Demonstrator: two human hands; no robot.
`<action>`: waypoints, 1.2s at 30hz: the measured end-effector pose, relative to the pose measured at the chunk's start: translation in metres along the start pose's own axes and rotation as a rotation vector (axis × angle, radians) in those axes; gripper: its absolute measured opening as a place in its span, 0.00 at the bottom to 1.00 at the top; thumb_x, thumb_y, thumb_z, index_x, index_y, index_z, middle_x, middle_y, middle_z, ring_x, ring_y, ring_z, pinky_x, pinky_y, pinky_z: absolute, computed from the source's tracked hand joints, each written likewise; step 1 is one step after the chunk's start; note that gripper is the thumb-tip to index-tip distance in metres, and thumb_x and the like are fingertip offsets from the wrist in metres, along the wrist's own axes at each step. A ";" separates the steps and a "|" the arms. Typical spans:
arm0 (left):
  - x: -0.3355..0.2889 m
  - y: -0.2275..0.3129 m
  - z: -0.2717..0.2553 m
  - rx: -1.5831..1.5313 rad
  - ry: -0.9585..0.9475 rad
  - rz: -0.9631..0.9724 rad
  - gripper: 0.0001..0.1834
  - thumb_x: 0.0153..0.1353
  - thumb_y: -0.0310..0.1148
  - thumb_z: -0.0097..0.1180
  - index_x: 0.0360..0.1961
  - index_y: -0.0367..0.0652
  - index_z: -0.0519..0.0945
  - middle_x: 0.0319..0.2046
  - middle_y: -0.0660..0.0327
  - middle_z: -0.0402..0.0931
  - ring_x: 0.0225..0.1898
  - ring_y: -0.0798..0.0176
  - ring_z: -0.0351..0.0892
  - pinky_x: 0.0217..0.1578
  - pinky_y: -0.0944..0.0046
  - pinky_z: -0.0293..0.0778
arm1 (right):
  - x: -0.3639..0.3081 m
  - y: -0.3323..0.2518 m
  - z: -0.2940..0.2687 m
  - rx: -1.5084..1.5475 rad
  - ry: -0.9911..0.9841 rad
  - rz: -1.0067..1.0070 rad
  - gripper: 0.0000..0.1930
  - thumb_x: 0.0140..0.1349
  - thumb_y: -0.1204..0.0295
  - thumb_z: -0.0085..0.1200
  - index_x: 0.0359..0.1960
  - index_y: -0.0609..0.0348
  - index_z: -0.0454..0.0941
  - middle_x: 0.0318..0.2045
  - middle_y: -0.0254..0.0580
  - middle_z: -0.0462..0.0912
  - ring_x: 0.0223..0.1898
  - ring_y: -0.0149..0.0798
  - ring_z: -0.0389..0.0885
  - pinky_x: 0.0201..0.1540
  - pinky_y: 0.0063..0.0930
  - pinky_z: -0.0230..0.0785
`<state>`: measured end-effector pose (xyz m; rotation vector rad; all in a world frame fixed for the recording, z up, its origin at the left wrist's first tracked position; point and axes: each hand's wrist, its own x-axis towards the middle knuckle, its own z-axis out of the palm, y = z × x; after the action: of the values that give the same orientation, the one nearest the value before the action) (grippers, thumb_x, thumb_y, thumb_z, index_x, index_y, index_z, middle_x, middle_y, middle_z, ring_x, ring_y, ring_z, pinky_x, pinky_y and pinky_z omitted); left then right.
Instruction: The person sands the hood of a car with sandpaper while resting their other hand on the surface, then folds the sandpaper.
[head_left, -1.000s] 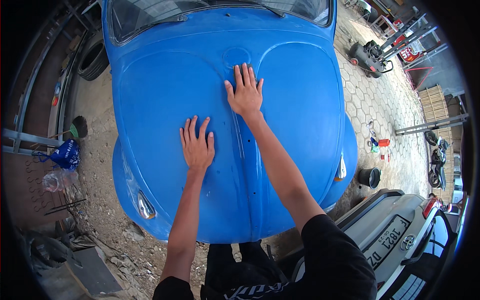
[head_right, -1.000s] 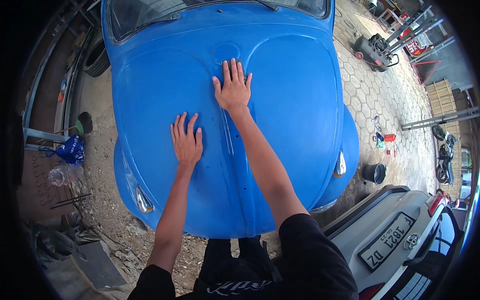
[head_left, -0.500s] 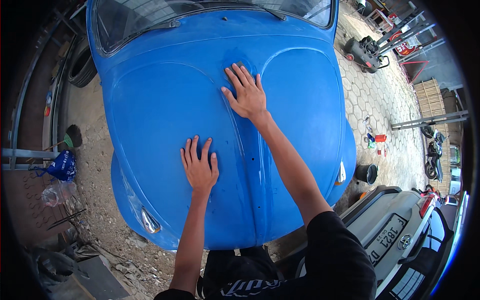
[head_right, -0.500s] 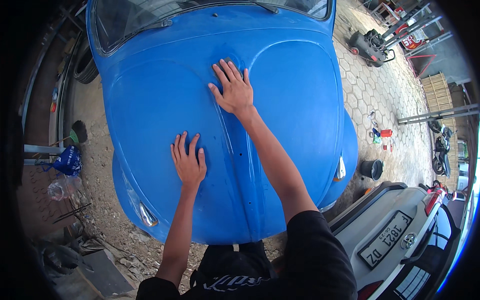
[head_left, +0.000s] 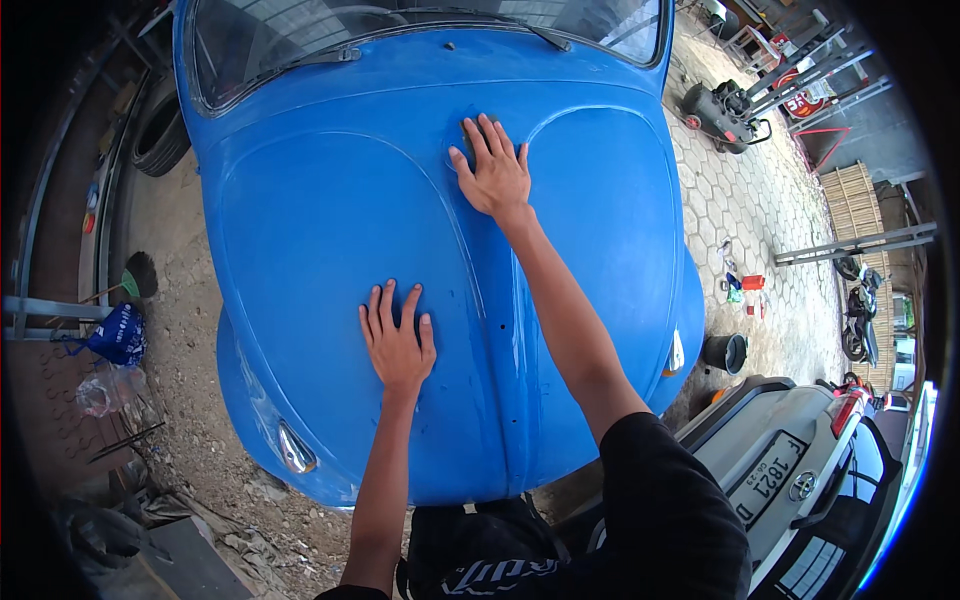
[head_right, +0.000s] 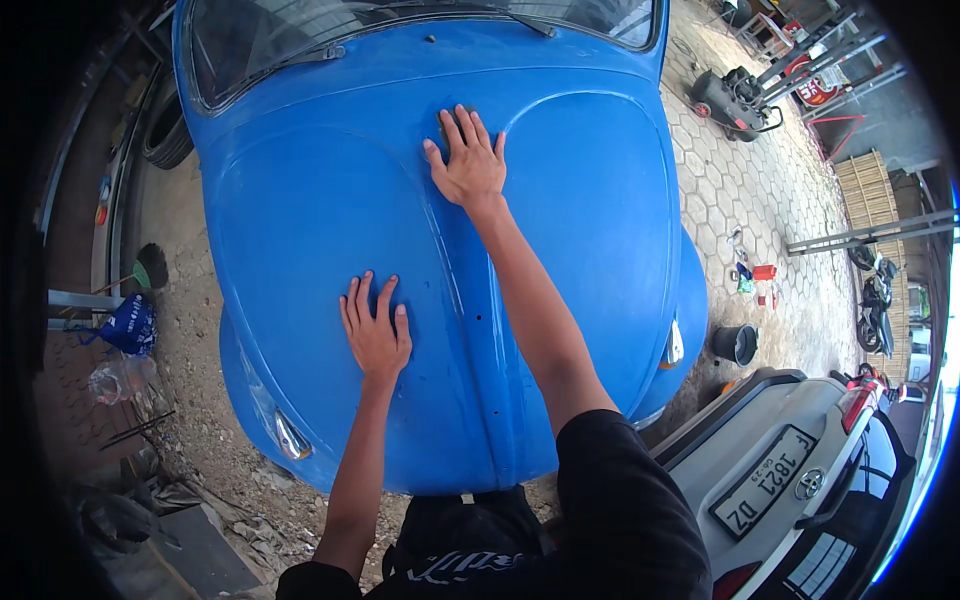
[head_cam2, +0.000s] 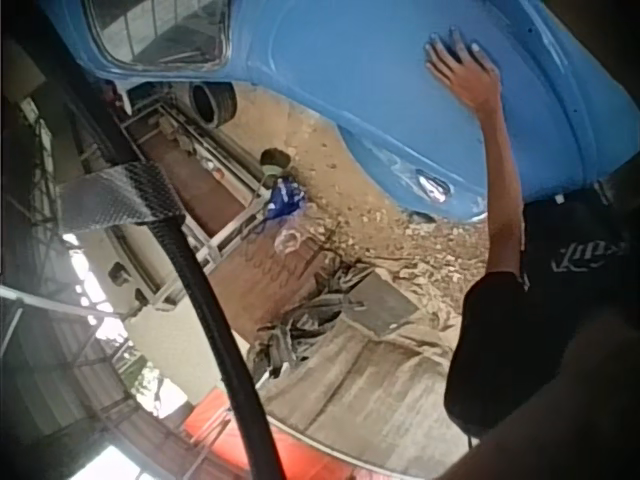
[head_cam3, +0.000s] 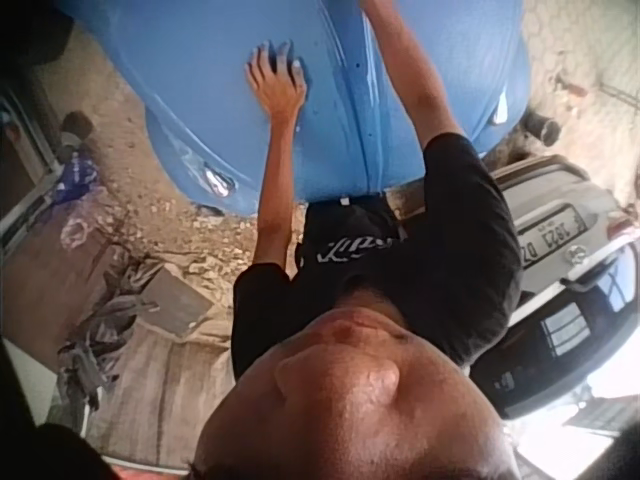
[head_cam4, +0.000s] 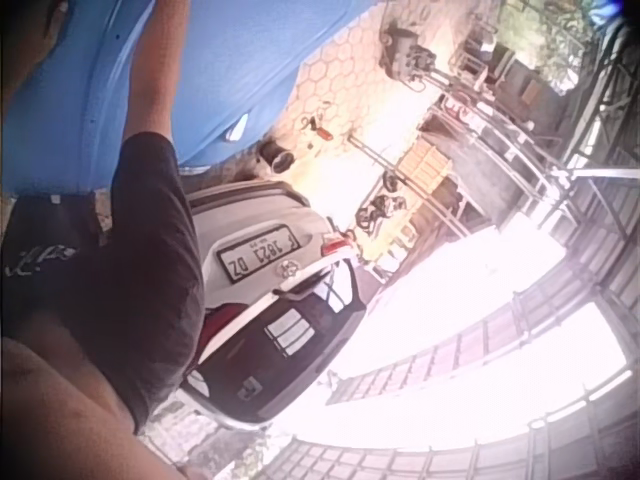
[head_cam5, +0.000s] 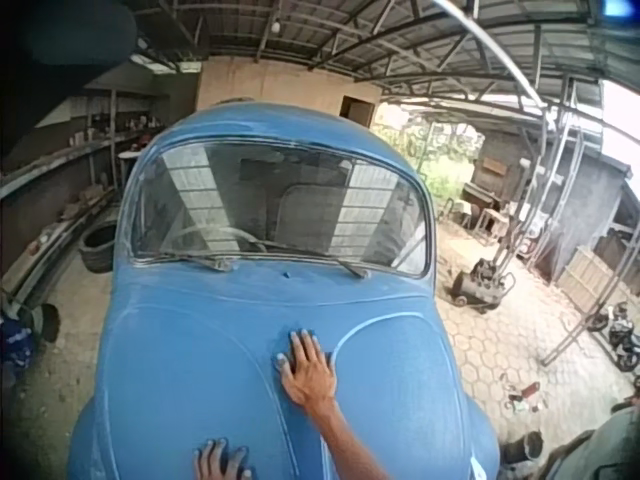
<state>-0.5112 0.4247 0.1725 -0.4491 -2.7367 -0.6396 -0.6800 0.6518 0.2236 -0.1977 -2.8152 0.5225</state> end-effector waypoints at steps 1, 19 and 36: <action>0.003 0.005 0.004 -0.007 -0.001 0.002 0.22 0.76 0.45 0.37 0.63 0.55 0.76 0.68 0.54 0.65 0.72 0.46 0.59 0.73 0.38 0.48 | 0.015 0.000 0.001 -0.043 0.047 0.045 0.35 0.71 0.40 0.35 0.76 0.36 0.58 0.77 0.32 0.56 0.79 0.40 0.49 0.79 0.58 0.35; 0.001 -0.007 -0.002 0.034 0.005 -0.005 0.23 0.76 0.46 0.37 0.63 0.55 0.76 0.68 0.54 0.65 0.72 0.46 0.59 0.73 0.38 0.48 | -0.015 -0.001 -0.007 0.014 -0.070 -0.043 0.37 0.70 0.39 0.35 0.76 0.41 0.58 0.77 0.35 0.55 0.79 0.42 0.48 0.79 0.58 0.32; -0.006 -0.008 -0.001 0.013 0.015 -0.005 0.23 0.75 0.45 0.38 0.63 0.55 0.77 0.68 0.54 0.66 0.72 0.46 0.60 0.73 0.38 0.49 | -0.007 -0.026 0.007 -0.068 0.013 -0.034 0.35 0.70 0.39 0.37 0.76 0.36 0.59 0.77 0.32 0.55 0.79 0.40 0.47 0.79 0.59 0.31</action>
<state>-0.5080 0.4158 0.1685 -0.4326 -2.7273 -0.6238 -0.6780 0.6240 0.2254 -0.1663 -2.8208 0.4165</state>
